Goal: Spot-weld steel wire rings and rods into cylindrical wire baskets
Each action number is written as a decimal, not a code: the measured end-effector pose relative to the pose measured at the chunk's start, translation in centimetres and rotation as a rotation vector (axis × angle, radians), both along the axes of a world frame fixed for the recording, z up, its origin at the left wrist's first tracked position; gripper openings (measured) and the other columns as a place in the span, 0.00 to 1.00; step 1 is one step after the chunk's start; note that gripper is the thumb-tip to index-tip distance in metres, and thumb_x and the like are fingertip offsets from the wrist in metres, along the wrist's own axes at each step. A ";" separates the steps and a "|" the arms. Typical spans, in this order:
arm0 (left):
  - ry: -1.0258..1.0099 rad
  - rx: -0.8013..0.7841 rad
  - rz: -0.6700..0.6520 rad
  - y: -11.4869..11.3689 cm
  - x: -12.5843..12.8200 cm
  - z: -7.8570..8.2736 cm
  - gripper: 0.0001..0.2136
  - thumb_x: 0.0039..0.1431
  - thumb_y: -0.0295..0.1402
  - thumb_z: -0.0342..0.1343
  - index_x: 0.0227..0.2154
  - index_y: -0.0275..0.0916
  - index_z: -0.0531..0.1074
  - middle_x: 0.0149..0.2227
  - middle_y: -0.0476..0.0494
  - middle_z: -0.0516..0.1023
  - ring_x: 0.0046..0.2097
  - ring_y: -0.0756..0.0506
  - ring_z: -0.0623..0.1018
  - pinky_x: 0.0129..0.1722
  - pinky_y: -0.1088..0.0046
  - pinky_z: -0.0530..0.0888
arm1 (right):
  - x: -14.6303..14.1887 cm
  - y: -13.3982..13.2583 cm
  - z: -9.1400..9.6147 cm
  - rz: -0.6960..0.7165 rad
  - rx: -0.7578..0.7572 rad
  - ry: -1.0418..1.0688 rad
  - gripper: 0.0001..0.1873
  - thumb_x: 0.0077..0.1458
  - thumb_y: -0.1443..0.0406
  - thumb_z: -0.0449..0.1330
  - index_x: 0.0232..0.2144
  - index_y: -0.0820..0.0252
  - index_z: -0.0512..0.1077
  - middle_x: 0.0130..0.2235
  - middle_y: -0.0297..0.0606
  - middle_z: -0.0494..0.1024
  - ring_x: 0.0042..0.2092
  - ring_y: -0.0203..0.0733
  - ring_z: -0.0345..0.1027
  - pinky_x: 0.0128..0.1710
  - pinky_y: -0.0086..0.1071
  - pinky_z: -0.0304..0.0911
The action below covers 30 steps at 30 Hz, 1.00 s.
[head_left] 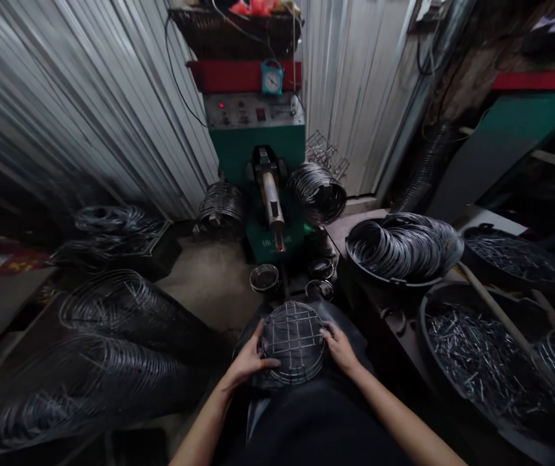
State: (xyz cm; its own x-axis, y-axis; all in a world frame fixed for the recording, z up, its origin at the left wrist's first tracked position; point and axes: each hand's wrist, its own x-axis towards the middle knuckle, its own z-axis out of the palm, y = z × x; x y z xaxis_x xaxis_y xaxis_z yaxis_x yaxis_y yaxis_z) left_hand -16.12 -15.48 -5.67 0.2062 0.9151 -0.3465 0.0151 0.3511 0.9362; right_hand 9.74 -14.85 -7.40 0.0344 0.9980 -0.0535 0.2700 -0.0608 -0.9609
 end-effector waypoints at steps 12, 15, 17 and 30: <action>-0.325 0.175 0.838 2.7 -8.2 8.3 0.23 0.34 0.37 0.70 0.36 0.37 0.72 0.15 0.61 0.58 0.16 0.58 0.56 0.14 0.85 0.53 | 1.9 2.2 3.6 -0.136 -0.069 -0.034 0.23 0.45 0.51 0.59 0.37 0.62 0.76 0.39 0.46 0.79 0.42 0.52 0.72 0.45 0.42 0.65; -0.619 0.176 0.782 3.3 -4.7 10.5 0.15 0.41 0.33 0.68 0.33 0.38 0.72 0.15 0.60 0.55 0.16 0.57 0.55 0.14 0.84 0.54 | 1.2 2.7 6.4 -0.043 -0.032 -0.035 0.23 0.49 0.51 0.57 0.38 0.62 0.77 0.37 0.45 0.80 0.41 0.51 0.73 0.44 0.41 0.66; -0.778 0.086 0.748 3.5 -2.2 10.8 0.10 0.47 0.32 0.65 0.31 0.37 0.71 0.16 0.59 0.55 0.16 0.58 0.55 0.14 0.84 0.54 | -0.2 2.5 7.7 0.061 -0.023 -0.014 0.23 0.51 0.51 0.56 0.39 0.61 0.77 0.39 0.45 0.80 0.42 0.51 0.73 0.46 0.41 0.66; -0.669 -0.076 0.541 1.3 2.9 8.8 0.21 0.46 0.34 0.65 0.45 0.38 0.70 0.32 0.48 0.73 0.29 0.52 0.72 0.27 0.77 0.70 | -2.9 1.9 7.7 -0.067 0.047 0.018 0.19 0.53 0.55 0.54 0.39 0.61 0.76 0.41 0.44 0.80 0.44 0.48 0.72 0.46 0.39 0.67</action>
State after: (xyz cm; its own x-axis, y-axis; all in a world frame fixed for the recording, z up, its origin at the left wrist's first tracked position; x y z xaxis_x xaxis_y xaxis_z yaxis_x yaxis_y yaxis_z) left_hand -13.22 -14.19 3.10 -0.0687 0.9257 -0.3719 -0.7186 0.2127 0.6621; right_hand 6.80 -12.90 0.29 0.1006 0.9949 -0.0083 0.2498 -0.0334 -0.9677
